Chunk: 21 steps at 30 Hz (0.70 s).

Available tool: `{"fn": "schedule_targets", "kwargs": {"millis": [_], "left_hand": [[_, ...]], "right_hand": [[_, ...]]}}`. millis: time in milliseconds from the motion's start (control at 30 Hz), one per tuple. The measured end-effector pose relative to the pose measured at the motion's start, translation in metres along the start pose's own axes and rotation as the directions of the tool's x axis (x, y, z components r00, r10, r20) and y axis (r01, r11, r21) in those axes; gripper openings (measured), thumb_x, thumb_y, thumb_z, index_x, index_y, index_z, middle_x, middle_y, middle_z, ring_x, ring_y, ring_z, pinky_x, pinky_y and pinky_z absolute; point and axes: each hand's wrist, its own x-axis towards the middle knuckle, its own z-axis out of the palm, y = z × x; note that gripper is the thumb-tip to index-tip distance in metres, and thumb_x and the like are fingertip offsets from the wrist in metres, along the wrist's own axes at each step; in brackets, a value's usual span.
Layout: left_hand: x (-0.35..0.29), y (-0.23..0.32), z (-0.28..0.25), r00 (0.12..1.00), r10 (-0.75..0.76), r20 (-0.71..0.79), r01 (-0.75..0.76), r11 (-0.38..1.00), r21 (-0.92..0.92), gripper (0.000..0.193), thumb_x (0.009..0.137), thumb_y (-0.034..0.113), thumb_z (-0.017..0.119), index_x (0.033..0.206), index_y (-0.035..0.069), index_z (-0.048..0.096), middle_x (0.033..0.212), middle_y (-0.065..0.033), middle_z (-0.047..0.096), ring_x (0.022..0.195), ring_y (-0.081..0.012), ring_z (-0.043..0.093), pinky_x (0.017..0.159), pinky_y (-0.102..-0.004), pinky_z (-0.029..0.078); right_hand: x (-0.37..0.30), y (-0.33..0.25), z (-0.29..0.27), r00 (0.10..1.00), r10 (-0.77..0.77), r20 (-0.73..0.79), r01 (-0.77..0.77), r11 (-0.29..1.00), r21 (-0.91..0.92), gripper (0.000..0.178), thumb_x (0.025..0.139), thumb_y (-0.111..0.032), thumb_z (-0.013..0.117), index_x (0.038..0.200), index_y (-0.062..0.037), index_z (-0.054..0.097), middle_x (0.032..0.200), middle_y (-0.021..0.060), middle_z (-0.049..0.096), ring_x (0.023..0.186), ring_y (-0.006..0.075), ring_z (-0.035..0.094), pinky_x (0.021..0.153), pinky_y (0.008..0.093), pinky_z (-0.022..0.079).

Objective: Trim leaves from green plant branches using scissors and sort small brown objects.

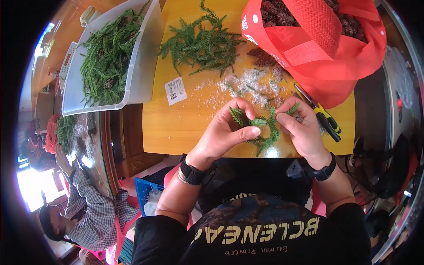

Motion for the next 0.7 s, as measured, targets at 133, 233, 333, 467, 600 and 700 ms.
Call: {"fn": "schedule_targets", "kwargs": {"millis": [133, 233, 333, 467, 600, 700], "left_hand": [[0.001, -0.008, -0.006, 1.0, 0.006, -0.01, -0.006, 0.997, -0.073, 0.021, 0.082, 0.009, 0.065, 0.094, 0.008, 0.047, 0.089, 0.0021, 0.049, 0.081, -0.004, 0.046, 0.07, -0.0183, 0.039], [0.0, -0.008, -0.002, 0.996, -0.019, -0.088, 0.027, 0.995, 0.098, 0.023, 0.081, 0.009, 0.066, 0.093, 0.008, 0.047, 0.089, 0.0018, 0.049, 0.08, -0.0033, 0.045, 0.07, -0.0183, 0.039], [0.001, -0.002, 0.003, 0.993, -0.005, -0.115, 0.018, 0.993, 0.116, 0.019, 0.081, 0.004, 0.062, 0.092, 0.007, 0.047, 0.095, -0.0025, 0.052, 0.087, -0.0081, 0.05, 0.078, -0.0238, 0.042], [0.001, 0.001, 0.004, 0.986, -0.001, -0.166, 0.037, 0.976, 0.213, 0.022, 0.08, 0.002, 0.062, 0.096, 0.006, 0.047, 0.093, -0.0018, 0.053, 0.086, -0.0073, 0.051, 0.076, -0.0221, 0.043], [0.002, 0.0, 0.002, 0.984, -0.008, -0.179, 0.047, 0.976, 0.212, 0.023, 0.081, 0.004, 0.063, 0.098, 0.002, 0.048, 0.087, 0.0001, 0.053, 0.078, -0.0051, 0.053, 0.069, -0.0198, 0.044], [0.002, 0.001, 0.0, 0.966, -0.006, -0.257, 0.052, 0.984, 0.171, 0.023, 0.081, 0.004, 0.063, 0.099, 0.0, 0.048, 0.087, -0.0023, 0.057, 0.078, -0.0072, 0.057, 0.069, -0.0211, 0.047]], "right_hand": [[-0.002, 0.001, -0.001, 0.998, -0.062, 0.03, 0.068, 0.962, -0.264, 0.007, 0.082, -0.003, 0.06, 0.085, -0.004, 0.054, 0.083, 0.0002, 0.056, 0.075, 0.004, 0.05, 0.069, 0.0183, 0.04], [-0.002, 0.001, -0.003, 0.997, -0.063, 0.041, 0.073, 0.936, -0.345, 0.008, 0.081, -0.004, 0.062, 0.085, -0.0035, 0.055, 0.084, 0.0008, 0.056, 0.079, 0.0059, 0.051, 0.074, 0.0201, 0.04], [-0.001, 0.001, -0.002, 0.998, -0.069, 0.002, 0.067, 0.969, -0.238, 0.009, 0.081, -0.004, 0.062, 0.085, -0.0036, 0.055, 0.083, 0.0008, 0.056, 0.079, 0.0058, 0.051, 0.074, 0.0201, 0.04], [0.0, 0.001, 0.0, 0.994, -0.11, -0.015, 0.104, 0.968, -0.23, 0.009, 0.081, -0.005, 0.063, 0.084, -0.0034, 0.055, 0.083, 0.0004, 0.056, 0.079, 0.0049, 0.05, 0.071, 0.0187, 0.039], [0.001, 0.002, -0.003, 0.987, -0.148, -0.068, 0.136, 0.978, -0.16, 0.015, 0.085, -0.009, 0.057, 0.098, -0.0046, 0.05, 0.088, -0.0006, 0.053, 0.076, 0.0025, 0.045, 0.063, 0.0168, 0.035], [0.003, -0.003, -0.004, 0.974, -0.175, -0.143, 0.161, 0.981, -0.105, 0.026, 0.088, -0.011, 0.05, 0.112, -0.007, 0.042, 0.093, 0.0005, 0.049, 0.074, 0.0039, 0.042, 0.06, 0.0185, 0.033]]}}
